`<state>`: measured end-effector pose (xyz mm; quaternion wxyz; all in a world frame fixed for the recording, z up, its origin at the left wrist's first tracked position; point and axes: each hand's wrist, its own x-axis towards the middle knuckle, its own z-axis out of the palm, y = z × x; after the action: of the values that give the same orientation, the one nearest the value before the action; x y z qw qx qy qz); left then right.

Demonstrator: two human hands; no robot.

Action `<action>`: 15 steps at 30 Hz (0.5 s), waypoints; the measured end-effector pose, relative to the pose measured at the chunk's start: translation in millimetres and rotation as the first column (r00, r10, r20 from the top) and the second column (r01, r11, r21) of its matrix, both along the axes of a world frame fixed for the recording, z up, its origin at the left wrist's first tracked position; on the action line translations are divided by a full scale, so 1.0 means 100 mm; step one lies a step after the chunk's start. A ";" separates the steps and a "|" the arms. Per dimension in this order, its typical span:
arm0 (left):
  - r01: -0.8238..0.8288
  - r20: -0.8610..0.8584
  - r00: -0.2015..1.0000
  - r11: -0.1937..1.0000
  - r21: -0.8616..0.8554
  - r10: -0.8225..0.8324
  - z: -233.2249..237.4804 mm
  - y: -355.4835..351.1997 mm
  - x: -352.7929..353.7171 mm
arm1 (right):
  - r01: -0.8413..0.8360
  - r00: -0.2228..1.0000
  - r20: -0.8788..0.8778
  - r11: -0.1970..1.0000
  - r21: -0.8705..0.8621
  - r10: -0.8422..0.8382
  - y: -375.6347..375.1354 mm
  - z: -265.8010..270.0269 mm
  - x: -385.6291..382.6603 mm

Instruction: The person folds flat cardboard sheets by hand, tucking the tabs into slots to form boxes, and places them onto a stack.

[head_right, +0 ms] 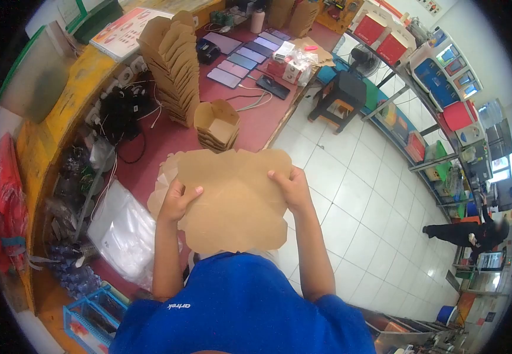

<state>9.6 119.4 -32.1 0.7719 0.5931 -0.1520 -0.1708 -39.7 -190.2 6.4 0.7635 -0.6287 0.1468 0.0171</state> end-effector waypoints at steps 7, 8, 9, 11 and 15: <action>0.006 -0.003 1.000 1.000 0.011 -0.006 -0.04 -0.04 0.00 | 0.054 0.994 0.098 0.996 -0.076 -0.047 0.03 0.02 -0.03; 0.000 -0.031 1.000 1.000 0.011 0.001 -0.05 -0.04 0.00 | 0.056 0.994 0.097 0.996 -0.074 -0.049 0.03 0.02 -0.02; 0.002 -0.032 0.999 1.000 0.014 -0.001 -0.05 -0.04 0.00 | 0.061 0.995 0.080 0.993 -0.104 -0.053 0.03 0.02 -0.02; 0.003 0.005 1.000 1.000 0.029 -0.003 -0.04 -0.05 0.02 | 0.068 0.996 0.064 0.989 -0.133 -0.060 0.02 0.03 -0.02; 0.003 0.026 1.000 0.999 0.050 -0.004 -0.01 -0.07 0.01 | 0.068 0.998 0.019 0.986 -0.149 -0.066 0.01 0.02 -0.02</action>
<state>10.4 112.5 -32.8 0.7546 0.6140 -0.1588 -0.1683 -41.5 -189.1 8.8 0.7152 -0.6791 0.1634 -0.0238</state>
